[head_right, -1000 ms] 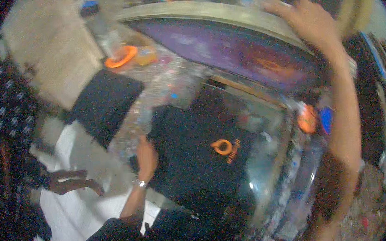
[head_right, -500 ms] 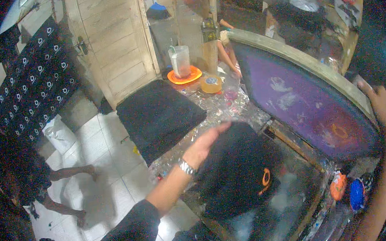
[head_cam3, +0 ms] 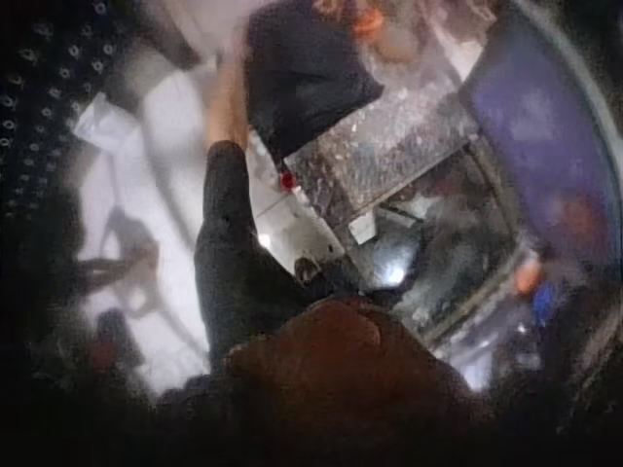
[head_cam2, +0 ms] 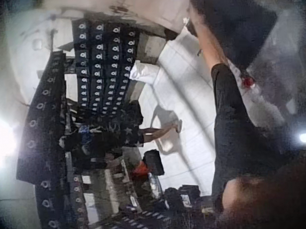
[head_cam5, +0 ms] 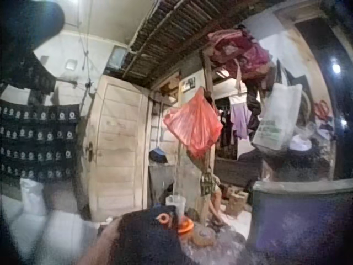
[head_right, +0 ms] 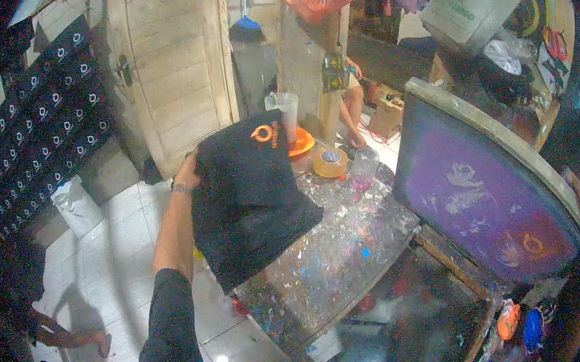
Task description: The person performs screen printing on black fabric by applying orange ink with a squeegee across a stencil frame, lifting the frame to reveal the printed logo, and then moving the printed items onto a stack.
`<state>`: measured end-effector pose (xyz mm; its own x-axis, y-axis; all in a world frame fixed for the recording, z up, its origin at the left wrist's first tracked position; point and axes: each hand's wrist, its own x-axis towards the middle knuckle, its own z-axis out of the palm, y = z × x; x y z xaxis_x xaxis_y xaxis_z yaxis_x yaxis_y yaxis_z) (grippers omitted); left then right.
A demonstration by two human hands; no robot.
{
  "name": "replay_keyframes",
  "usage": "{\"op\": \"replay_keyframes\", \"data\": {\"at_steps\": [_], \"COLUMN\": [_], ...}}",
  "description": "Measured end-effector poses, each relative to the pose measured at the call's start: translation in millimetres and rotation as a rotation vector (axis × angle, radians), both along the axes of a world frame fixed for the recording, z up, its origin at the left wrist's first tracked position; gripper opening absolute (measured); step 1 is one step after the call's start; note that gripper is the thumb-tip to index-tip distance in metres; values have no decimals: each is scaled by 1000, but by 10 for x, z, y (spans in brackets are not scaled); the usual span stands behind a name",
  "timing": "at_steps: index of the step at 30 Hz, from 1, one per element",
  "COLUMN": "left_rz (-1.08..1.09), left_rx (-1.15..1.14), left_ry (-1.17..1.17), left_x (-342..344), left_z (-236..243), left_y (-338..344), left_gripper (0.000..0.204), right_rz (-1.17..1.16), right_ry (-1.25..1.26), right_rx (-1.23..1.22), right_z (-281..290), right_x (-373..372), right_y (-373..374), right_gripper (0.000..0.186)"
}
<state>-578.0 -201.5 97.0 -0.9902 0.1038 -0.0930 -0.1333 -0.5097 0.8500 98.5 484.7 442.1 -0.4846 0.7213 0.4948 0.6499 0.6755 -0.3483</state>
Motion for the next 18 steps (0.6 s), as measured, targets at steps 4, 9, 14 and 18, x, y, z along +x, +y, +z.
{"op": "replay_keyframes", "data": {"at_steps": [4, 9, 14, 18], "left_rz": [201, 662, 625, 393], "left_rx": [-1257, -1591, -1753, -1708], "left_ry": [-73, -130, 582, 713], "left_x": [47, 567, 1322, 920], "left_z": [-679, -851, -272, -217], "left_y": [-424, -247, 560, 1106], "left_gripper": [58, 56, 39, 26], "right_rz": [-36, -33, 24, -15], "right_ry": [1, -21, -8, -179], "right_rx": [39, 71, 109, 28], "right_z": [42, 42, 29, 162], "right_x": [94, 7, 52, 37], "right_y": [79, -38, -118, -209], "right_gripper": [71, 73, 76, 74]}}
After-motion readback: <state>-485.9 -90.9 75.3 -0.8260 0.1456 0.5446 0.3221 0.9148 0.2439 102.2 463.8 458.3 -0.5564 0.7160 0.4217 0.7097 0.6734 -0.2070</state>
